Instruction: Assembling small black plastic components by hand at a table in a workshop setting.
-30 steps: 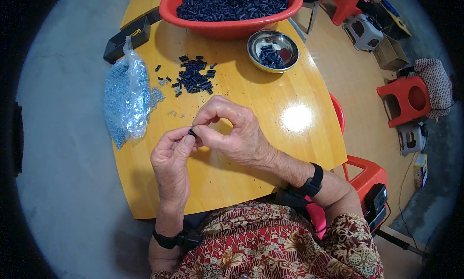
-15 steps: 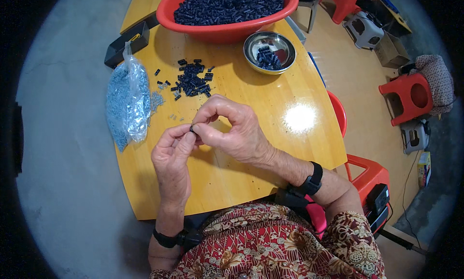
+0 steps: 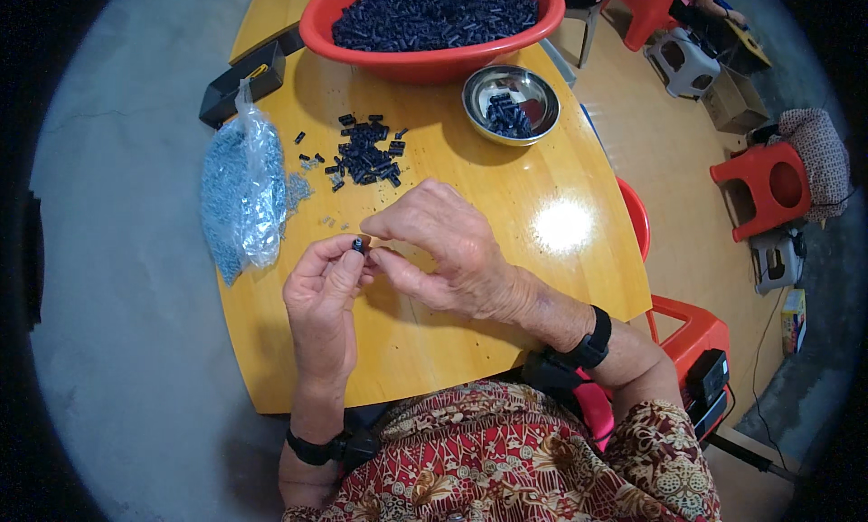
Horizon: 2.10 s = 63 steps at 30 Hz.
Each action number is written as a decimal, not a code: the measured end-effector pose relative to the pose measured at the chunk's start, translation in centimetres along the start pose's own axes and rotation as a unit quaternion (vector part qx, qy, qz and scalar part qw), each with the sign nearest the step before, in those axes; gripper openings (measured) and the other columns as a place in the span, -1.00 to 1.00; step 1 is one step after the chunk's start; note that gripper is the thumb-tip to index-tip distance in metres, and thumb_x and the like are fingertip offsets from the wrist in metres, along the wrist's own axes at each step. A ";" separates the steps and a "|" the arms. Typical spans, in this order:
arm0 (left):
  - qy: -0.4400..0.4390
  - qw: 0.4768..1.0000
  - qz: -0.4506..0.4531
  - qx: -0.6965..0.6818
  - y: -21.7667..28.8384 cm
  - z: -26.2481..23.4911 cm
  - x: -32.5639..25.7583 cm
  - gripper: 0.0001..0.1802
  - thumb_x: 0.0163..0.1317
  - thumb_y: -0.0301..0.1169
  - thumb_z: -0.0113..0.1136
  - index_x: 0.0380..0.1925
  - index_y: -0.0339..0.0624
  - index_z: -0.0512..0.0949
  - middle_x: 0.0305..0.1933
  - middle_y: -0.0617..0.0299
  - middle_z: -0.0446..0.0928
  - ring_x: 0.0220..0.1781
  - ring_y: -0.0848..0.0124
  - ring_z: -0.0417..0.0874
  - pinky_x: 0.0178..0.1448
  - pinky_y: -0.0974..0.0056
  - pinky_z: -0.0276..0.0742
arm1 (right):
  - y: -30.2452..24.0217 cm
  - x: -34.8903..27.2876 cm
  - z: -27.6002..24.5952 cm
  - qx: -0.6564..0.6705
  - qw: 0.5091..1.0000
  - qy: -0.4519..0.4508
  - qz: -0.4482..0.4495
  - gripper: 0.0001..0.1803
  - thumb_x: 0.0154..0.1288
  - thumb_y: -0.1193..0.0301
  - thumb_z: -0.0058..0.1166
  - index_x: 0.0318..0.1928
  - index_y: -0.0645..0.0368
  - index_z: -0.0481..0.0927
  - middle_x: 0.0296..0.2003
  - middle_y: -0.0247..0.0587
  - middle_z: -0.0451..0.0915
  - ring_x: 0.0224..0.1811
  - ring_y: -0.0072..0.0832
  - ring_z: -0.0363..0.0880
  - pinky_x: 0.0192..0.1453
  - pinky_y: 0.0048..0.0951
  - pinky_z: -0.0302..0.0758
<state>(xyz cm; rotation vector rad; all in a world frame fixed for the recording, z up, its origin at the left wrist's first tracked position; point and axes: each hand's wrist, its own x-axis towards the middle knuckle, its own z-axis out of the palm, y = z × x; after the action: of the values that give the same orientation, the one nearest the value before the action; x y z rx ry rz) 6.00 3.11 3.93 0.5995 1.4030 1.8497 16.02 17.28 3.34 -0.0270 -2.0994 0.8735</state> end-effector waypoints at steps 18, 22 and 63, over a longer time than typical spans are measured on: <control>-0.031 0.962 -0.171 -0.211 -2.0 -1.5 -0.6 -0.84 0.39 -0.47 0.09 -0.09 -0.25 0.56 -0.11 0.27 0.60 -0.05 0.53 0.56 0.12 0.38 0.42 | 0.4 -0.5 0.0 -0.157 0.972 -0.104 -0.141 -0.66 -0.10 0.36 0.28 -0.24 0.14 0.56 -0.26 -0.28 0.51 -0.11 -0.32 0.52 -0.02 -0.27 0.44; -0.044 0.954 -0.186 -0.229 -2.2 -2.0 -0.5 -0.83 0.39 -0.48 0.07 -0.08 -0.25 0.56 -0.11 0.26 0.60 -0.05 0.52 0.56 0.13 0.37 0.41 | 0.2 -0.2 -0.1 -0.166 0.967 -0.120 -0.151 -0.66 -0.09 0.36 0.26 -0.24 0.14 0.54 -0.26 -0.26 0.51 -0.10 -0.30 0.52 0.01 -0.24 0.44; 0.012 0.995 -0.091 -0.043 -2.0 -3.9 -0.6 -0.84 0.31 -0.53 0.20 -0.13 -0.32 0.60 -0.20 0.32 0.61 -0.18 0.64 0.53 -0.01 0.51 0.42 | 0.4 1.1 2.1 -0.088 0.977 -0.177 -0.079 -0.68 -0.06 0.41 0.32 -0.25 0.09 0.51 -0.34 -0.28 0.46 -0.18 -0.29 0.49 -0.09 -0.31 0.39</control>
<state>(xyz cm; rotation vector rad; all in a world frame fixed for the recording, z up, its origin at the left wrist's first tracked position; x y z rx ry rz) 4.07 0.50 0.85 0.3938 1.3401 1.7672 13.66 16.74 3.03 0.2154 -2.4667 0.6291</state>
